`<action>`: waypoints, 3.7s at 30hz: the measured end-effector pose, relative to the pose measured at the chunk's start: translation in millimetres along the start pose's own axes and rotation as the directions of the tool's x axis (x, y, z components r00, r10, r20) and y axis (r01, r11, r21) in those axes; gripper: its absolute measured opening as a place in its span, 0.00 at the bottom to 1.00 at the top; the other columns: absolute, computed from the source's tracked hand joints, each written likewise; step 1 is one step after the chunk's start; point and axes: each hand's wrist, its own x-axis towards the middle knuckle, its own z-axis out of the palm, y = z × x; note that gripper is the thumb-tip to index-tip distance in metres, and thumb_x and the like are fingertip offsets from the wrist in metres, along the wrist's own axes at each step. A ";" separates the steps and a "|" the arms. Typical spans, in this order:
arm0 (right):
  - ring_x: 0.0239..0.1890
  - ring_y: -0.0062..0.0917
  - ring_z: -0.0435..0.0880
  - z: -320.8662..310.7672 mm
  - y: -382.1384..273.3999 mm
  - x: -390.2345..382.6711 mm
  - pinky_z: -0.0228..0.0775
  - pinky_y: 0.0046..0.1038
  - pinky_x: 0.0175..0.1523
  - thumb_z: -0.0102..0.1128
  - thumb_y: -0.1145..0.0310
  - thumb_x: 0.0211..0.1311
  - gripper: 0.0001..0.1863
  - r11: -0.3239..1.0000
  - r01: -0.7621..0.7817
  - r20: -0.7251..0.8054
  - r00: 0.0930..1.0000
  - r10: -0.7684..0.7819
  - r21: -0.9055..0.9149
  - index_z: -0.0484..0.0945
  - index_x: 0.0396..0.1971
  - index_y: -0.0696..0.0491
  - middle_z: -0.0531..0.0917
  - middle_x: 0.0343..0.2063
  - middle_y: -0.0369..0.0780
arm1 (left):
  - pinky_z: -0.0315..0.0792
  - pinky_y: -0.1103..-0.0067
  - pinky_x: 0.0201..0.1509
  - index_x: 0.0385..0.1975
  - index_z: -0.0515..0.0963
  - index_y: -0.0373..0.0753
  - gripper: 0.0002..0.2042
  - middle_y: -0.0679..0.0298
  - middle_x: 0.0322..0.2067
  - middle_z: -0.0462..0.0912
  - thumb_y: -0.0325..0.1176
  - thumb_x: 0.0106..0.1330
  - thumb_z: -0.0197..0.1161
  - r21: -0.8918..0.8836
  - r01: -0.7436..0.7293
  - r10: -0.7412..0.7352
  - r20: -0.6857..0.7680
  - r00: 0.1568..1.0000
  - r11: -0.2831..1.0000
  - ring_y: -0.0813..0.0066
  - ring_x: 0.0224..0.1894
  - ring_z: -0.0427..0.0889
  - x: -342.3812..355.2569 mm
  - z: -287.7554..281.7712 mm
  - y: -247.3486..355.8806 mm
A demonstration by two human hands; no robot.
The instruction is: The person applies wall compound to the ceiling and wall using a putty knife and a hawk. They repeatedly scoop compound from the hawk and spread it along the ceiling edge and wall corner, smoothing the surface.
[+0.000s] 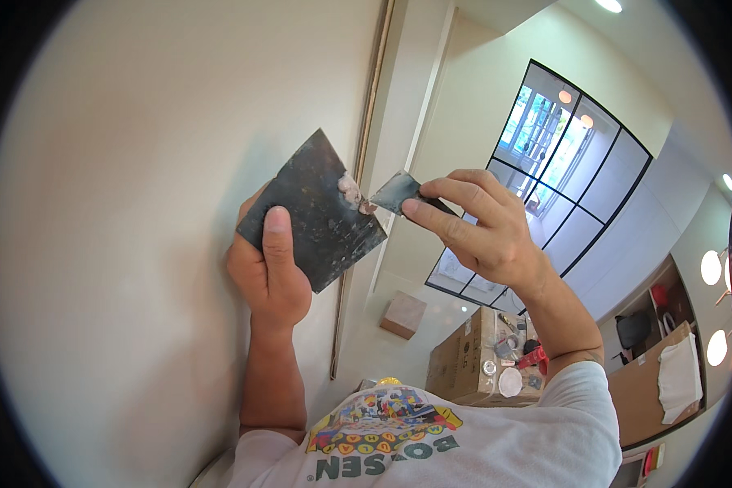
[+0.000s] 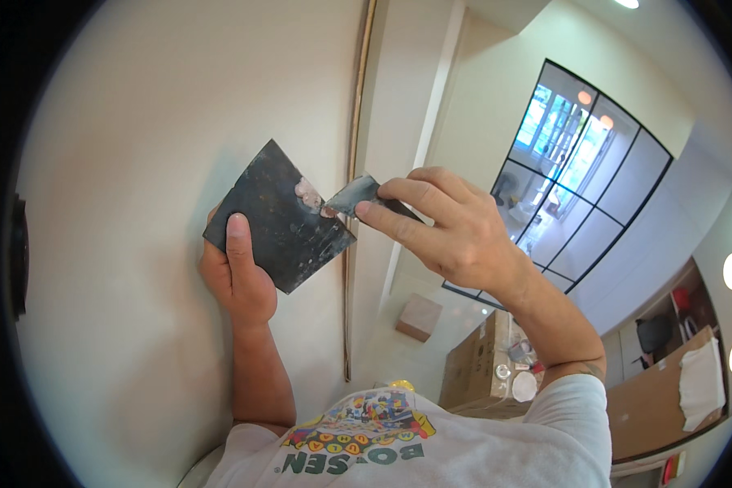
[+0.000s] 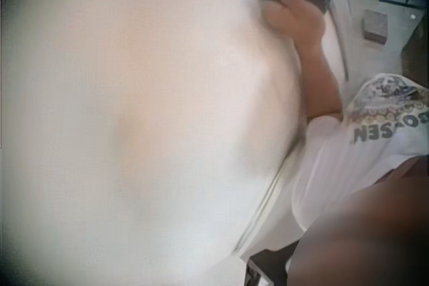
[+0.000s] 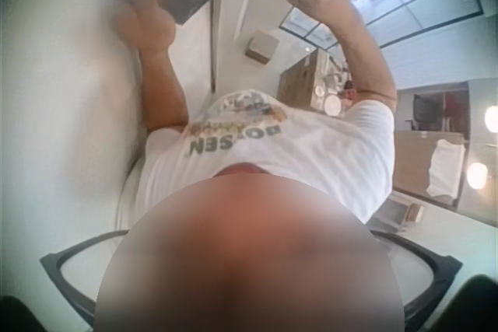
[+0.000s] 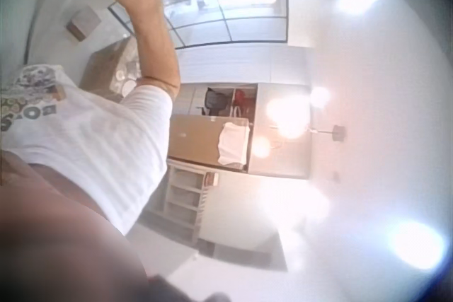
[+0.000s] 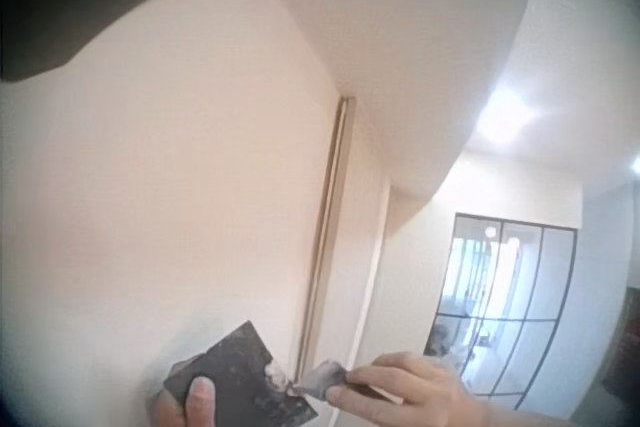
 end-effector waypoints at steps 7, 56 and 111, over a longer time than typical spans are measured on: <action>0.47 0.34 0.83 -4.3 -6.6 -3.0 0.80 0.33 0.47 0.64 0.75 0.50 0.25 1.000 -0.021 0.144 0.989 0.019 0.008 0.86 0.53 0.50 0.83 0.47 0.38 | 0.74 0.81 0.54 0.54 0.81 0.30 0.15 0.64 0.47 0.86 0.34 0.84 0.52 0.057 0.121 -0.123 0.031 0.992 0.991 0.82 0.47 0.79 -1.2 13.1 10.7; 0.50 0.39 0.85 5.6 268.3 250.9 0.88 0.38 0.49 0.60 0.74 0.67 0.13 0.372 -0.139 -0.047 0.968 0.245 -0.918 0.86 0.48 0.54 0.82 0.45 0.45 | 0.84 0.73 0.39 0.55 0.81 0.26 0.14 0.46 0.38 0.90 0.29 0.77 0.62 0.144 -0.217 0.191 0.175 0.966 0.966 0.56 0.34 0.92 2.6 -11.9 -16.5; 0.52 0.42 0.87 -43.1 256.1 288.9 0.84 0.43 0.54 0.54 0.75 0.71 0.16 0.490 -0.098 0.156 0.878 0.453 -0.866 0.89 0.50 0.48 0.86 0.46 0.48 | 0.84 0.72 0.41 0.58 0.80 0.27 0.15 0.46 0.40 0.90 0.29 0.78 0.61 0.015 -0.124 0.119 0.183 0.976 0.992 0.57 0.35 0.92 2.9 -11.9 -17.6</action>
